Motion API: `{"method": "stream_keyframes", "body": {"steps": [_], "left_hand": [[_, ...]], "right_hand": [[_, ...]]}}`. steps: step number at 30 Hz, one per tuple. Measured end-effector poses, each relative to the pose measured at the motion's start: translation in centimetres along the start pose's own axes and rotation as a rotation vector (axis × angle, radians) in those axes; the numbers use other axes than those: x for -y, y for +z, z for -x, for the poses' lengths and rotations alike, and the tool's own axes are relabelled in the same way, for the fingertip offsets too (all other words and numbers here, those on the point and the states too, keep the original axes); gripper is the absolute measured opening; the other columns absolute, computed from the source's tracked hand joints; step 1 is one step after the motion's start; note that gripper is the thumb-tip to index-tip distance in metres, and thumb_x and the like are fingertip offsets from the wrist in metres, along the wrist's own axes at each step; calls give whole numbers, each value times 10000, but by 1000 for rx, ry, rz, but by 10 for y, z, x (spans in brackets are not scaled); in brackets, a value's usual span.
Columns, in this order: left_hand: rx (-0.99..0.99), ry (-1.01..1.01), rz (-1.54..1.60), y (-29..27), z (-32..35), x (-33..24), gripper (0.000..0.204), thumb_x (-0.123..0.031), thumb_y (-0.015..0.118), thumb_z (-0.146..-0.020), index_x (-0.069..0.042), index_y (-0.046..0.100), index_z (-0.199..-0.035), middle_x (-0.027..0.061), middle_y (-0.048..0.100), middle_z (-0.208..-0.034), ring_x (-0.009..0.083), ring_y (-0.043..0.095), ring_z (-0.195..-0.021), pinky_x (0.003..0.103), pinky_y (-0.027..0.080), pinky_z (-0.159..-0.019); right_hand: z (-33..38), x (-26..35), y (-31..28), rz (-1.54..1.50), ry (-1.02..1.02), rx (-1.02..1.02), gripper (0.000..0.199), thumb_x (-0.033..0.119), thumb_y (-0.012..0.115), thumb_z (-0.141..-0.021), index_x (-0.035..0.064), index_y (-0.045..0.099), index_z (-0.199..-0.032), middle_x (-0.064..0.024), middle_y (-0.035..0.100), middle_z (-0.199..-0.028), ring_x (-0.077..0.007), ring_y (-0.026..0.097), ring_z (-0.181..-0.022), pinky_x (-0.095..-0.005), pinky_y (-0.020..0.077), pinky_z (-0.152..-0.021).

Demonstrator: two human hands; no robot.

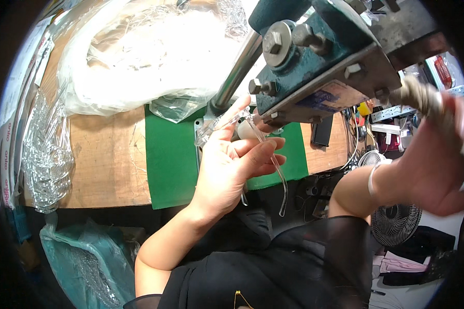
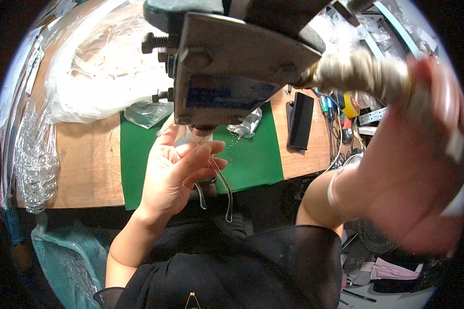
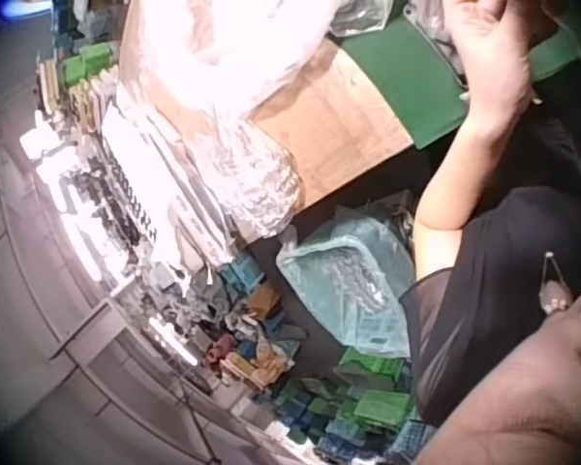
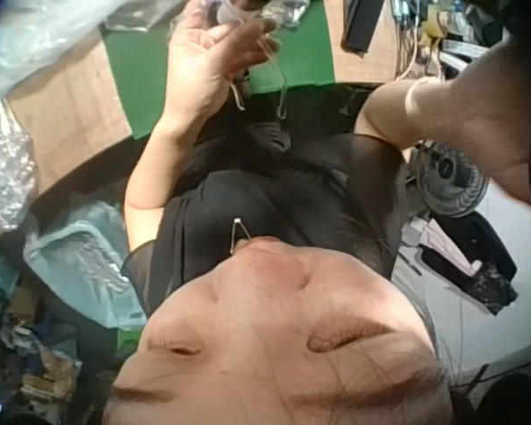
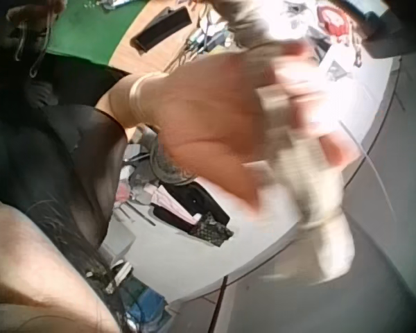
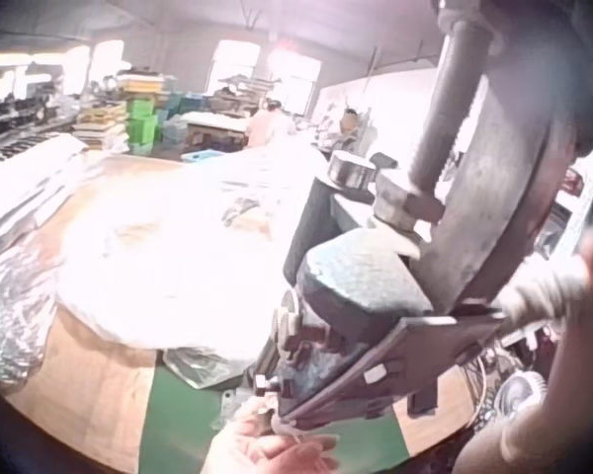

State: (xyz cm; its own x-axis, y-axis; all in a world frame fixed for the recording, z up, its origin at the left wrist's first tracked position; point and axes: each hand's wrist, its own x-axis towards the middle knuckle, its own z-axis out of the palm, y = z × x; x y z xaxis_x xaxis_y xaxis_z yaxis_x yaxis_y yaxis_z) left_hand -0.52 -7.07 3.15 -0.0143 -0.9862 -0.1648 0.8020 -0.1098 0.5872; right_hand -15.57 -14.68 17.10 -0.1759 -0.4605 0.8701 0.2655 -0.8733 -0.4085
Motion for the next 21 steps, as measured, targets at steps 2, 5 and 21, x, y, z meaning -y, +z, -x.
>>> {"method": "stream_keyframes", "body": {"steps": [2, 5, 21], "left_hand": [[24, -21, 26, 2, -2, 0, 739, -57, 621, -824, -119, 162, -1400, 115, 609, -971, 179, 640, -777, 290, 551, -680], [7, 4, 13, 8, -6, 4, 500, -118, 637, -822, -70, 351, -1229, 135, 636, -949, 216, 653, -785, 282, 540, -648], [-48, 406, -347, -21, 35, 2, 574, -214, 625, -798, -10, 411, -1290, 194, 385, -1335, 267, 511, -1112, 309, 472, -846]], "right_hand": [[17, 6, -21, 13, -3, 123, 409, 444, 560, -788, 81, 554, -976, -74, 492, -821, -211, 483, -847, -406, 317, -939], [40, 8, -50, 29, 36, 266, 394, 452, 556, -792, 91, 554, -951, -65, 504, -831, -204, 486, -851, -395, 306, -943], [12, -10, -34, 68, 80, 370, 367, 352, 466, -860, 75, 566, -1079, -105, 564, -1073, -258, 478, -1098, -440, 194, -1061]]}}
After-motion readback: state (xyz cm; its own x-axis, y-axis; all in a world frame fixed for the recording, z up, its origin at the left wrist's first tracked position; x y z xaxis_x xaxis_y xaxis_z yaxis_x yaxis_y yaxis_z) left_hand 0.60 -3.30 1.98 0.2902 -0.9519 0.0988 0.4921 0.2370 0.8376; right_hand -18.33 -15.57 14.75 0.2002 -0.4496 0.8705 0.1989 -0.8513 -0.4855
